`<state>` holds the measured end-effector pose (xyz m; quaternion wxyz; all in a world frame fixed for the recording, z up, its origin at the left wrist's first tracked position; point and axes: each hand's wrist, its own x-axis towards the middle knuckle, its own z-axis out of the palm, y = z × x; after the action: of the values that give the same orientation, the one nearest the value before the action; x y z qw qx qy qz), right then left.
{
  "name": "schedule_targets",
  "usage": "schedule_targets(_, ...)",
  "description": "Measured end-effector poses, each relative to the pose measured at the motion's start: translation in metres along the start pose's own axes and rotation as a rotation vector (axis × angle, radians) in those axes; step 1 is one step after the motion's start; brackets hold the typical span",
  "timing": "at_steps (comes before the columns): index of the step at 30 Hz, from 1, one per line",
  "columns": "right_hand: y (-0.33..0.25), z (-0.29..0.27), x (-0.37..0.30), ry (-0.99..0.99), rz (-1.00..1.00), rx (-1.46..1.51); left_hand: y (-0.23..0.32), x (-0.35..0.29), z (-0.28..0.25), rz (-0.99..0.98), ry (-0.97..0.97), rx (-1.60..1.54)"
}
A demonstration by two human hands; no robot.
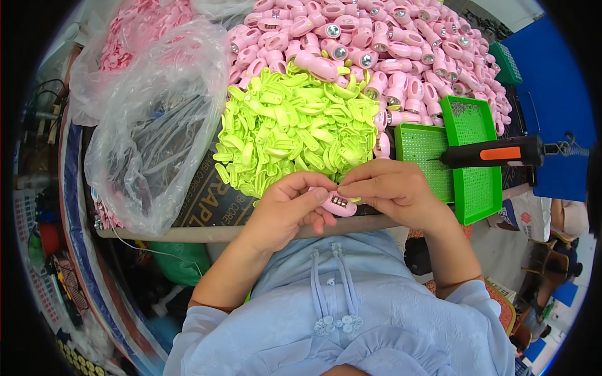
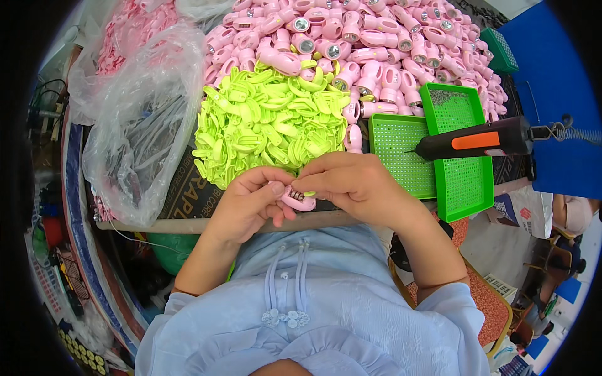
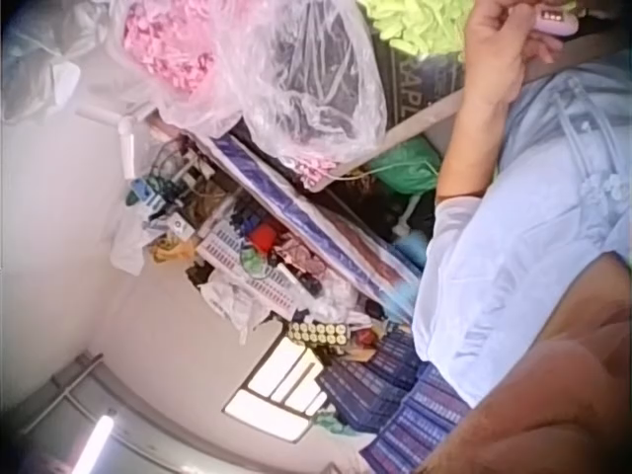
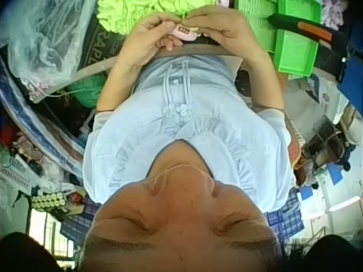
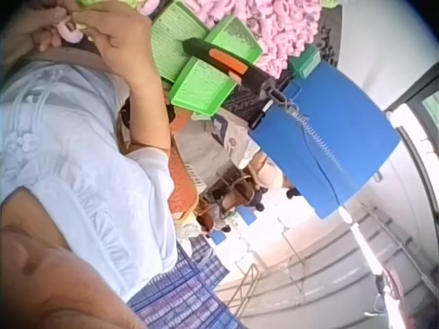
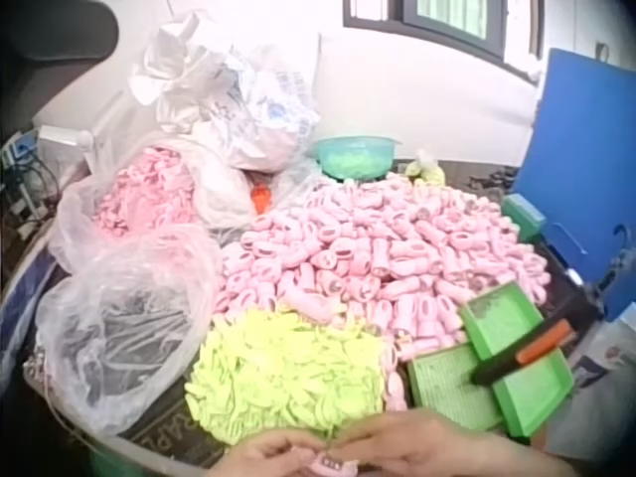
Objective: Assembling toy doll shoes by inserting small metal pins or eyelets and using an electric screwdriver tool.
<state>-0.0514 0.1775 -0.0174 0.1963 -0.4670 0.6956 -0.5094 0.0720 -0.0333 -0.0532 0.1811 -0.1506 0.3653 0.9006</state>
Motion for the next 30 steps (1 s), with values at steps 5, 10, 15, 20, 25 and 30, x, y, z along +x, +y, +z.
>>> schedule_targets(5,0.001,-0.015,0.002,-0.181,0.112,0.16,0.002,-0.005,0.008,0.062,-0.005,0.164)
schedule_targets(10,0.009,-0.01,-0.002,0.085,0.477,0.486,0.002,-0.004,0.008,0.144,0.059,0.322)
schedule_targets(15,0.002,-0.005,-0.001,0.143,0.482,0.573,-0.001,-0.002,0.008,0.286,0.074,0.449)
schedule_targets(20,0.0,0.005,-0.002,0.195,0.372,0.593,-0.001,0.0,0.009,0.279,0.06,0.394)
schedule_targets(25,0.005,0.008,-0.004,0.166,0.194,0.187,-0.002,0.0,0.006,0.274,0.047,0.369)
schedule_targets(30,0.008,0.012,-0.006,0.163,0.032,-0.011,-0.005,0.0,0.01,0.391,0.009,0.486)
